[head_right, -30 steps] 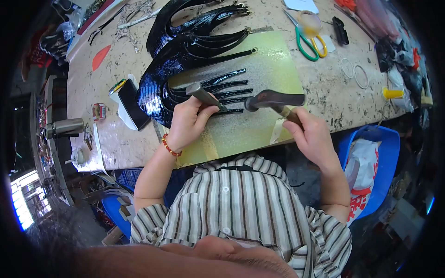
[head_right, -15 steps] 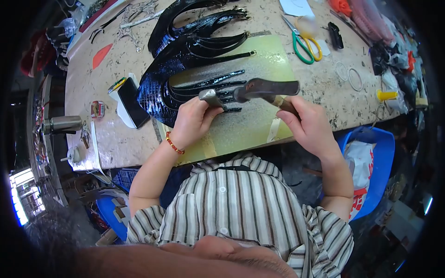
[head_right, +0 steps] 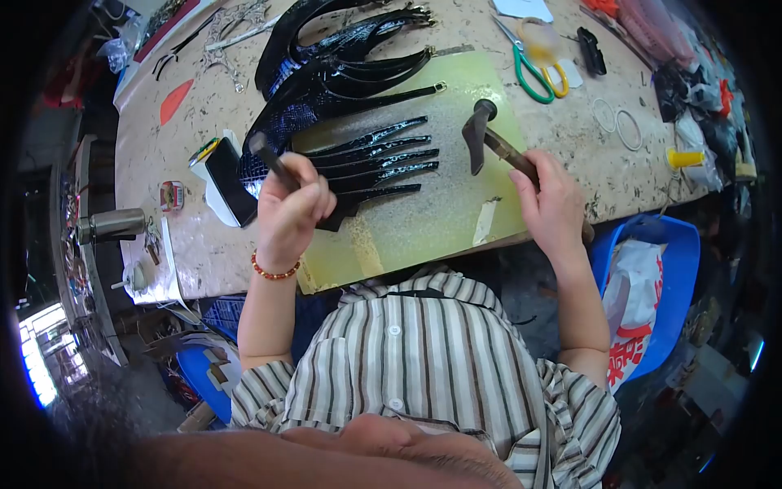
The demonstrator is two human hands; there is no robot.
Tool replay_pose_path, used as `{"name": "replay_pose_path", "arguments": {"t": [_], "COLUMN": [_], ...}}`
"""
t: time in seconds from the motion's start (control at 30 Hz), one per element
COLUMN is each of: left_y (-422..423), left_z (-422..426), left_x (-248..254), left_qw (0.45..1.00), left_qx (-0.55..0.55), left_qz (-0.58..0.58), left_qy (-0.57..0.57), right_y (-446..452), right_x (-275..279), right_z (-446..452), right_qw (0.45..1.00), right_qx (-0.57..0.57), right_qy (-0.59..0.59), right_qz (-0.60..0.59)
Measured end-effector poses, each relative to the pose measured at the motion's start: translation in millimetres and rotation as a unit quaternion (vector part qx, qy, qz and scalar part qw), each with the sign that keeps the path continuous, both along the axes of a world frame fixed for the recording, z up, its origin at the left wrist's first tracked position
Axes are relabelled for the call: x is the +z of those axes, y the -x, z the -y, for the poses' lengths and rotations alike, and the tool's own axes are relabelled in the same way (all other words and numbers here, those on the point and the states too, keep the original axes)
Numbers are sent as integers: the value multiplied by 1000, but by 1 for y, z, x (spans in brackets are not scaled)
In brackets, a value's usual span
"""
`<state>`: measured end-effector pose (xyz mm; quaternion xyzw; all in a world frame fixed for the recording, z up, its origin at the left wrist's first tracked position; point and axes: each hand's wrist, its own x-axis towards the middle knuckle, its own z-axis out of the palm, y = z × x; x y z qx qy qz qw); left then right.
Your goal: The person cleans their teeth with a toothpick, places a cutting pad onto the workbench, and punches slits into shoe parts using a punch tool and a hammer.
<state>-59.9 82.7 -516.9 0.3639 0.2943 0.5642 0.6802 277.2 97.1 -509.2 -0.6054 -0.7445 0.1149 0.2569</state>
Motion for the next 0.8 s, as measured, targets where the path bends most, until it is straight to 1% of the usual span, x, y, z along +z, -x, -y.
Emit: {"name": "replay_pose_path", "arguments": {"t": [0.03, 0.07, 0.1, 0.13, 0.2, 0.3, 0.4, 0.47, 0.53, 0.63, 0.73, 0.8], "left_y": [0, -4, -14, -16, -19, -17, -12, -6, 2, 5, 5, 1], "left_z": [7, 11, 13, 13, 16, 11, -1, -13, -21, -25, -24, -19], "left_x": [3, 17, 20, 12, 10, -1, 4, 11, 5, 4, 2, 6], "left_qw": [972, 891, 821, 718, 630, 656, 767, 796, 823, 852, 868, 852], "left_qx": [-1, -1, 25, 66, 26, 57, 19, -33, -52, -54, -38, -27], "left_qz": [-233, -454, -557, -651, -735, -694, -626, -603, -565, -521, -495, -523], "left_qy": [-16, -32, -123, -239, -249, -291, -141, -47, -27, -9, -16, 8], "right_y": [1, 2, 4, 7, 13, 15, 17, 17, 17, 19, 19, 18], "right_x": [-4, -7, -9, -10, -11, -17, -17, -18, -18, -18, -18, -18], "right_z": [0, 0, 1, 1, 0, 0, 2, 2, 2, 3, 3, 3], "right_qw": [1000, 1000, 1000, 1000, 1000, 999, 999, 999, 999, 998, 998, 999], "right_qx": [-1, -2, -2, 4, 17, 29, 25, 23, 23, 22, 22, 22], "right_qy": [5, 9, 14, 10, -1, -22, -34, -39, -42, -46, -46, -45], "right_qz": [-7, -14, -21, -20, -19, 3, 22, 20, 21, 26, 22, 12]}}
